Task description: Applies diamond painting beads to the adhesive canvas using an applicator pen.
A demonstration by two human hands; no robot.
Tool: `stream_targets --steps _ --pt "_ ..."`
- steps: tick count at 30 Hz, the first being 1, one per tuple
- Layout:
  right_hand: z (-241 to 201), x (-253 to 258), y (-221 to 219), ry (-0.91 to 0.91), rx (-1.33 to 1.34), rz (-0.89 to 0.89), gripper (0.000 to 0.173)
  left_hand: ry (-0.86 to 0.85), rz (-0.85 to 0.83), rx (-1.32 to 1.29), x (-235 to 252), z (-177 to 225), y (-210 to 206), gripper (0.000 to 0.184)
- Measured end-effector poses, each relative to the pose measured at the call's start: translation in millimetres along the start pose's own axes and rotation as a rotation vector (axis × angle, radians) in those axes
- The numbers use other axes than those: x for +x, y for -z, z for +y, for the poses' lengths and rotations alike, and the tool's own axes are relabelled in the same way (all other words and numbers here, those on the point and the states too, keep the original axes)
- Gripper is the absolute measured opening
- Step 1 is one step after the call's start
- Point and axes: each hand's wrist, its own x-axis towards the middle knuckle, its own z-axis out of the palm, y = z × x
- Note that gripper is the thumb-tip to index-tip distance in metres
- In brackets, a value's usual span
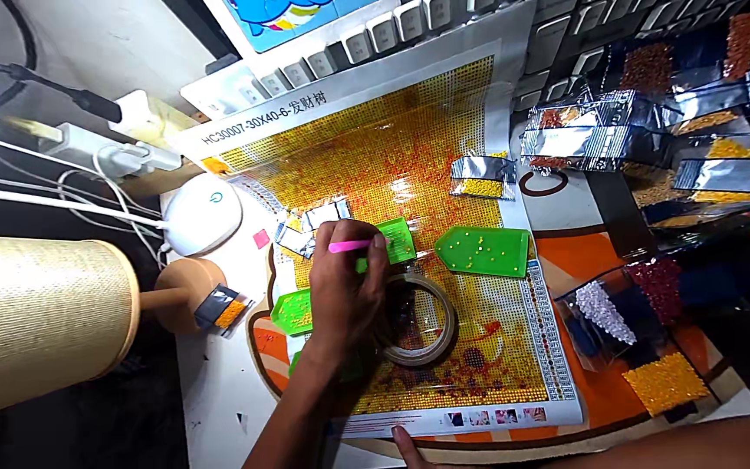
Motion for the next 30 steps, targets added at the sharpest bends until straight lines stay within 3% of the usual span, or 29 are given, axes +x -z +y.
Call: stream_targets --steps 5,30 --pt "-12 5 13 -0.031 0.053 -0.103 0.041 -0.035 0.007 -0.022 -1 1 2 0.014" --pt "-10 4 8 0.036 -0.012 -0.099 0.038 -0.026 -0.009 -0.05 1 1 -1 0.013"
